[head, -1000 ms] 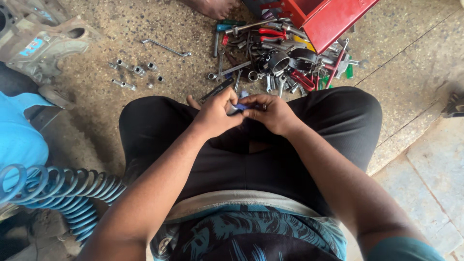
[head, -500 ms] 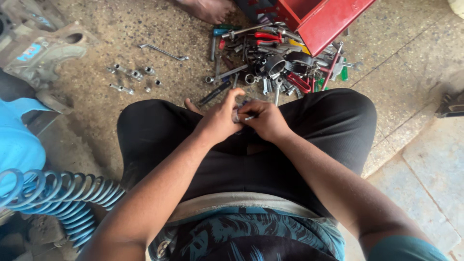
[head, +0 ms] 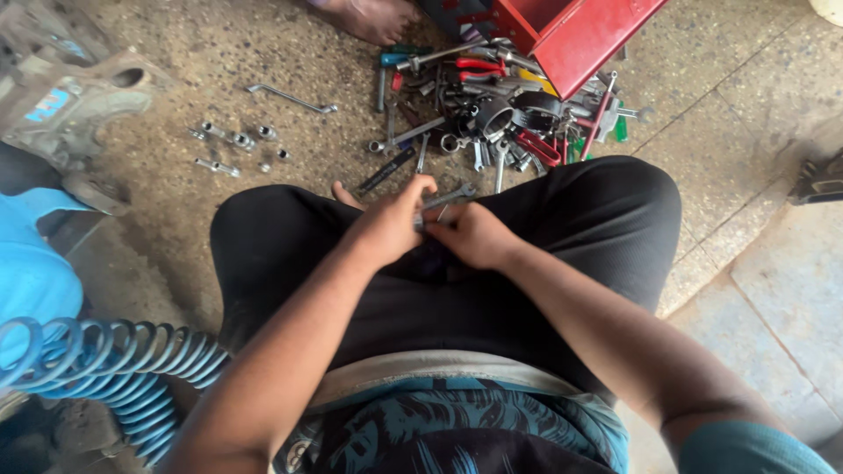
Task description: The person sits on the floor and wipes various metal tools, including sockets and wrenches, with a blue cloth. They pick up each tool from the floor, wipe it, and place it back down.
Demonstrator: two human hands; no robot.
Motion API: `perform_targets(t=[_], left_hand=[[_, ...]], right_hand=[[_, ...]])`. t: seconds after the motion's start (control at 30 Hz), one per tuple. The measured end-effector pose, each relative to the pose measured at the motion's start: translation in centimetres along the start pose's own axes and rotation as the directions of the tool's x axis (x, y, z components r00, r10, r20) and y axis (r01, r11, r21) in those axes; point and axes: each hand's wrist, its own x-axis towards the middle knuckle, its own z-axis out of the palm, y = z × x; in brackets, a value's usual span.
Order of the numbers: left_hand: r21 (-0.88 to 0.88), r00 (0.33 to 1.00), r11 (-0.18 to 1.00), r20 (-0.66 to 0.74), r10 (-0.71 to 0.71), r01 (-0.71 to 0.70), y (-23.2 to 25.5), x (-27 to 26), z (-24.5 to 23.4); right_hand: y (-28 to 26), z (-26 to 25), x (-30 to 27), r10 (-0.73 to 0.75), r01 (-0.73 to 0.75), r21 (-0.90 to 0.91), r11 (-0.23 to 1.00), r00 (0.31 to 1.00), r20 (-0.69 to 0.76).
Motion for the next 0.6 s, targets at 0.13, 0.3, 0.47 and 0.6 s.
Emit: perform_targets(t=[0.13,0.3,0.47,0.6], left_hand=[[0.22,0.987,0.974,-0.133,0.09,-0.059,0.5,0.2,1.3],[-0.012,0.987,0.991,0.094,0.132,-0.131,-0.8,0.6,0.0],[-0.497,0.709,0.671,0.702,-0.061,0.55,-3.0,0.3,-1.6],[-0.337,0.838,0.847,0.506,-0.206,0.412,-2.8,1.2,-1.7]], right_hand=[[1.5,0.4,0.5,0.568,-0.601,0.577,0.553,0.779,0.266],[-0.3,-1.0,0.0,-0.06,0.051,0.406,0.912,0.998,0.009],[-3.9,-1.8,-0.2,-0.324,0.362,-0.408,0.838,0.932,0.161],[-4.0,-1.2,0.0,-0.211,0.204,-0.526,0.825,0.976,0.046]])
